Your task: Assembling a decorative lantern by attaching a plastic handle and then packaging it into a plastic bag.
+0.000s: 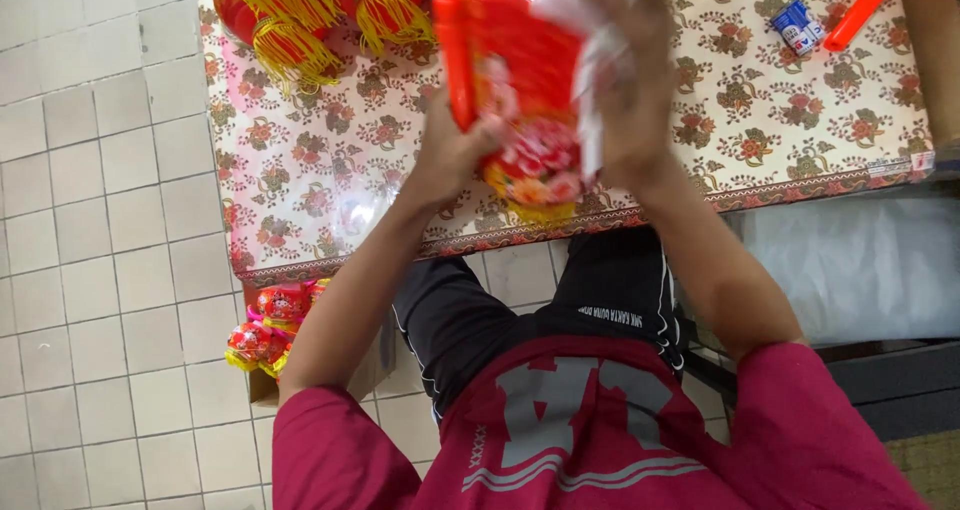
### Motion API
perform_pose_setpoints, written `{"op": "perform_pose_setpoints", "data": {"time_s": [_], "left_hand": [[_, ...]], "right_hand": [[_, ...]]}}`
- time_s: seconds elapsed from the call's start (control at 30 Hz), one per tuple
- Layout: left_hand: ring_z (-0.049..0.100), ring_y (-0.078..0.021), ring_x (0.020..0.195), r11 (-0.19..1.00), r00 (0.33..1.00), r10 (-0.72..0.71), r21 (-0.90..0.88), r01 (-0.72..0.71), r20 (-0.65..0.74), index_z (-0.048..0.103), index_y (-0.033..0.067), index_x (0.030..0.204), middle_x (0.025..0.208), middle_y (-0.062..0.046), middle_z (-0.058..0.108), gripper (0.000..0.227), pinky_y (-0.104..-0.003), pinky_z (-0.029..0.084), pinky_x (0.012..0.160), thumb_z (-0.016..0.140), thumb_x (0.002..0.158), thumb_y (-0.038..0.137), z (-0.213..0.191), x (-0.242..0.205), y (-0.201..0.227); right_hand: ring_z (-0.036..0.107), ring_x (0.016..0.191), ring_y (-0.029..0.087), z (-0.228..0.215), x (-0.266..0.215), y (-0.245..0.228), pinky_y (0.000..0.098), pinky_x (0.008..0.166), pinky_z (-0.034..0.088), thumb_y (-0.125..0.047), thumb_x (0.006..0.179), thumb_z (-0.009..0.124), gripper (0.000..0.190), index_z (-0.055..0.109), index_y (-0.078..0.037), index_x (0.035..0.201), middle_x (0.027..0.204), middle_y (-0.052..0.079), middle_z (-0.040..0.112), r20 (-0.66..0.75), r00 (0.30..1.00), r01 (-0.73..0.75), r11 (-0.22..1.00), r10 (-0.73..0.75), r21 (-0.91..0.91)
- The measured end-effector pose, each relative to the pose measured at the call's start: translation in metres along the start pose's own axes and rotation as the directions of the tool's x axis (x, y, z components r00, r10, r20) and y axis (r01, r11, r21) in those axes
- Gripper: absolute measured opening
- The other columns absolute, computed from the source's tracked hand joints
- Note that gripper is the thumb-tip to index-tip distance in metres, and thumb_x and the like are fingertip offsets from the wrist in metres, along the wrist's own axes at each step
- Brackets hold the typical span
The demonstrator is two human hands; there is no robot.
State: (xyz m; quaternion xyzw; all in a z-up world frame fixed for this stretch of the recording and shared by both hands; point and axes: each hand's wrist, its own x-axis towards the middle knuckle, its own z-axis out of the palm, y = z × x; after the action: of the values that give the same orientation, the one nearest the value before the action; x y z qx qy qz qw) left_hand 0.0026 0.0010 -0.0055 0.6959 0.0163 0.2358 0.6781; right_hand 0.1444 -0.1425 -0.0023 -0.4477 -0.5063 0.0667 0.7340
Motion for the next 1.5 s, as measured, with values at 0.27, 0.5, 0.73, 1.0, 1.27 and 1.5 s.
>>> {"op": "perform_pose_setpoints", "data": {"time_s": [0.27, 0.5, 0.73, 1.0, 1.27, 1.5], "left_hand": [[0.063, -0.0465, 0.125, 0.81, 0.969, -0.019, -0.571, -0.129, -0.246, 0.042, 0.0007, 0.132, 0.126, -0.025, 0.063, 0.083, -0.065, 0.056, 0.11, 0.09, 0.086, 0.05, -0.026, -0.002, -0.01], [0.065, -0.0391, 0.126, 0.875, 0.989, 0.092, -0.465, -0.134, -0.112, 0.039, 0.0089, 0.143, 0.128, -0.016, 0.063, 0.09, -0.062, 0.056, 0.112, 0.091, 0.084, 0.052, -0.025, -0.002, -0.001], [0.071, -0.027, 0.115, 0.977, 0.978, 0.192, -0.112, -0.182, 0.087, 0.061, 0.0114, 0.123, 0.12, -0.005, 0.069, 0.073, -0.047, 0.066, 0.101, 0.065, 0.09, 0.076, 0.014, 0.004, 0.025], [0.071, -0.0211, 0.09, 0.959, 0.957, 0.276, -0.04, -0.281, -0.089, 0.06, 0.0109, 0.096, 0.091, -0.003, 0.065, 0.061, -0.036, 0.066, 0.08, 0.065, 0.091, 0.072, 0.007, 0.006, 0.022], [0.072, -0.0223, 0.101, 0.924, 0.926, 0.259, -0.208, -0.321, -0.275, 0.062, 0.009, 0.114, 0.104, -0.002, 0.07, 0.068, -0.041, 0.063, 0.092, 0.076, 0.086, 0.069, -0.007, 0.006, -0.002], [0.045, -0.0102, 0.065, 0.978, 0.966, 0.181, 0.135, -0.157, -0.187, 0.051, 0.0176, 0.087, 0.075, 0.005, 0.048, 0.06, -0.029, 0.042, 0.062, 0.055, 0.092, 0.077, -0.002, 0.006, 0.001]], "right_hand": [[0.084, 0.085, 0.026, -0.019, -0.024, 0.015, 0.0245, 0.048, 0.063, 0.013, 0.107, 0.052, 0.04, 0.056, 0.003, 0.145, 0.152, 0.027, 0.051, 0.266, 0.899, 0.437, 0.736, -0.347, -0.517], [0.052, 0.082, 0.025, -0.026, -0.003, -0.012, 0.0478, 0.075, 0.05, -0.027, 0.116, 0.04, 0.031, 0.056, -0.001, 0.121, 0.104, 0.016, 0.057, 0.028, 0.998, 0.058, 0.918, -0.051, -0.393], [0.057, 0.142, 0.036, -0.006, -0.004, -0.014, 0.0552, 0.121, 0.055, -0.065, 0.107, 0.041, 0.066, 0.05, -0.013, 0.147, 0.141, 0.013, 0.059, 0.153, 0.933, -0.356, 0.775, 0.325, 0.523], [0.056, 0.084, 0.022, 0.012, 0.013, -0.018, 0.0335, 0.069, 0.054, -0.081, 0.092, 0.023, 0.094, 0.033, -0.007, 0.15, 0.101, 0.013, 0.058, 0.215, 0.883, -0.46, 0.862, 0.418, 0.214], [0.06, 0.086, 0.026, -0.028, 0.014, -0.019, 0.0357, 0.071, 0.048, -0.042, 0.115, 0.032, 0.058, 0.064, 0.007, 0.115, 0.097, 0.016, 0.061, 0.096, 0.984, -0.075, 0.836, 0.151, -0.543], [0.042, 0.13, 0.037, -0.063, 0.011, -0.019, 0.0561, 0.104, 0.037, -0.029, 0.105, 0.053, 0.041, 0.055, -0.006, 0.138, 0.141, 0.017, 0.049, 0.284, 0.858, 0.062, 0.461, 0.429, -0.885]]}}
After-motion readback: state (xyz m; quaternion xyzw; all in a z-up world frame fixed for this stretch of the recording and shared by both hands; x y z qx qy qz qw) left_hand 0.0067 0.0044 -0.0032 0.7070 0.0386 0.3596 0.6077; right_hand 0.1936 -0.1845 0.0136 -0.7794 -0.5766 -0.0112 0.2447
